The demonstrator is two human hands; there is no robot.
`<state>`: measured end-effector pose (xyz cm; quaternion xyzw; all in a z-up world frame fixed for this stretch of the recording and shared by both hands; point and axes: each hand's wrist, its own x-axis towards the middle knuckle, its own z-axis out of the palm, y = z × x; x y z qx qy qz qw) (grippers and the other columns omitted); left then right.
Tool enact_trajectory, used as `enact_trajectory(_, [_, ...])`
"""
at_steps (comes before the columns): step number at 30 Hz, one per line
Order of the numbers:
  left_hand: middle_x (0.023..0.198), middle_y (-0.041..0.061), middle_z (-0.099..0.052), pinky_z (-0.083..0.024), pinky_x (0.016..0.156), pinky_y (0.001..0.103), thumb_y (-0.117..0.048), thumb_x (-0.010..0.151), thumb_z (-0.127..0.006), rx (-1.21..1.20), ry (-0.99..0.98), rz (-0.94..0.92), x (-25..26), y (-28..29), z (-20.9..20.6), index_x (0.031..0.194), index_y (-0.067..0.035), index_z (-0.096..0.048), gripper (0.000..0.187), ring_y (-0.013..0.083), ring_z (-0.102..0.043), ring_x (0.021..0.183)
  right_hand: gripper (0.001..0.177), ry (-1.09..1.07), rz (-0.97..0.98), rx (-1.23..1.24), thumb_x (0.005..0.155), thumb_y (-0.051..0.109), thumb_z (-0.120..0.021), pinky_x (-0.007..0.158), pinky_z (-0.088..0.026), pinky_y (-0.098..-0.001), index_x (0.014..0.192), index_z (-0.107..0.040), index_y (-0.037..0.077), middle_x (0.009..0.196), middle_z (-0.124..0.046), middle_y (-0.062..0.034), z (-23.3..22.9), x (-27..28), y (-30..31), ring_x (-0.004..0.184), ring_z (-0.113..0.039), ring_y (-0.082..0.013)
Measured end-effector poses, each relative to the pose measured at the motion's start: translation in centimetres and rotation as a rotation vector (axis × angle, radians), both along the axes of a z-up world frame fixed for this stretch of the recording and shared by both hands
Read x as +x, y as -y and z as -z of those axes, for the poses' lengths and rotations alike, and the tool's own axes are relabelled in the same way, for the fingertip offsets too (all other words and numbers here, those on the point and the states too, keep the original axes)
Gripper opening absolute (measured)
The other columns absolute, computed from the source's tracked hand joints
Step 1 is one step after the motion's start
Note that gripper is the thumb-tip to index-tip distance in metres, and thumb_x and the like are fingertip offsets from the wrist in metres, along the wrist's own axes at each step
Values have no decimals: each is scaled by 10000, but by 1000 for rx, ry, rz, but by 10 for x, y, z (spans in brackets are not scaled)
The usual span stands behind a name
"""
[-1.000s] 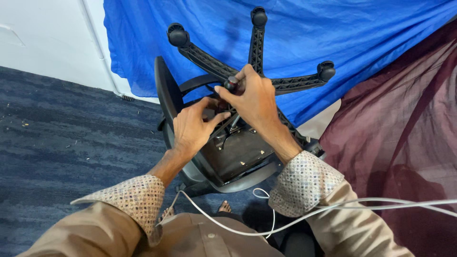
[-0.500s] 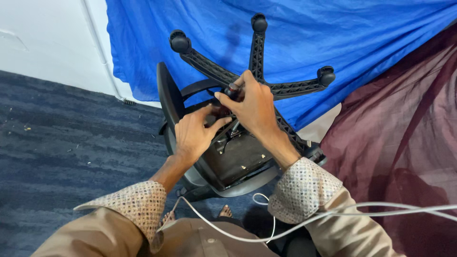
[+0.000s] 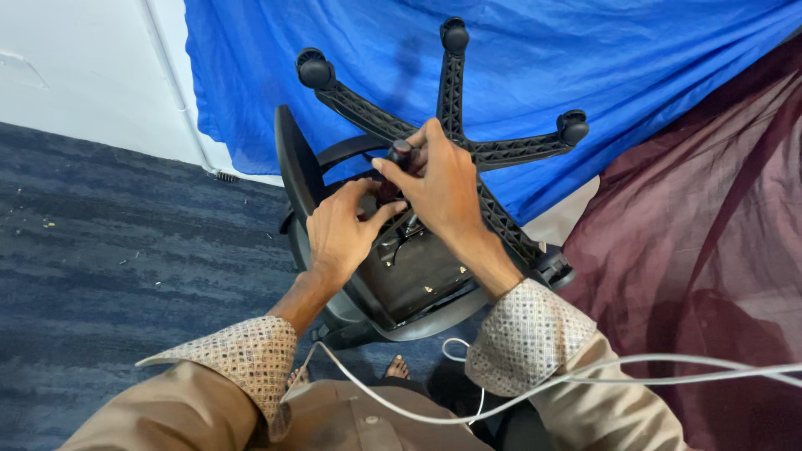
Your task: The person uses a screwdriver to tighten screws on the underside of an overturned office chair, securing the base to the seat. The person holds the chair steady with one hand while turning the screwdriver with the other.
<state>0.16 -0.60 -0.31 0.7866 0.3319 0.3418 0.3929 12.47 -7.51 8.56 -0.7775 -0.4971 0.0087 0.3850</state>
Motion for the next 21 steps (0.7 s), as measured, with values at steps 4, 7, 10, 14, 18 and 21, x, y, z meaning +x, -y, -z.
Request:
enact_trajectory(4, [859,70,-778,-557,687,400,-540,880,-728,-25,-21,19,-4,-4,-1,1170,-194,-754,452,248,-763,745,431,-10,-237,-4,846,243,-848,754,-591,-298,1131,-595,42,998,-723,-77,-9,13,0,885,-732,-161])
enact_trajectory(7, [744,82,-765,-556,696,393,-519,912,-680,-106,-69,70,-4,-8,1,1284,-252,-716,459,233,-769,729,462,-204,-424,11,891,140,-732,806,-619,-284,1321,-575,83,1159,-688,-56,-8,23,4,1011,-726,-141])
enact_trajectory(10, [770,61,-776,-557,672,397,-498,895,-694,-65,0,69,-2,-8,4,1311,-211,-677,506,240,-763,730,409,14,-347,58,906,65,-769,797,-629,-316,1291,-634,41,1054,-761,-134,-1,18,5,938,-771,-207])
enact_trajectory(14, [844,69,-774,-536,621,431,-501,850,-786,115,51,19,-2,-6,7,1201,-118,-695,527,293,-738,758,362,32,-192,50,834,121,-830,690,-622,-319,1145,-664,38,908,-772,-111,3,9,1,776,-791,-194])
enact_trajectory(18, [874,93,-749,-546,636,412,-489,845,-812,163,119,-43,-2,-2,6,1061,-110,-742,442,282,-738,731,351,55,-178,118,851,207,-871,707,-643,-313,1066,-645,46,878,-779,-89,3,12,3,784,-807,-185])
enact_trajectory(21, [794,74,-754,-560,641,395,-493,854,-782,2,63,-25,-3,-2,6,1082,-142,-767,419,235,-755,667,399,118,-166,90,881,214,-878,698,-613,-313,1084,-598,16,875,-775,-98,12,21,6,773,-781,-174])
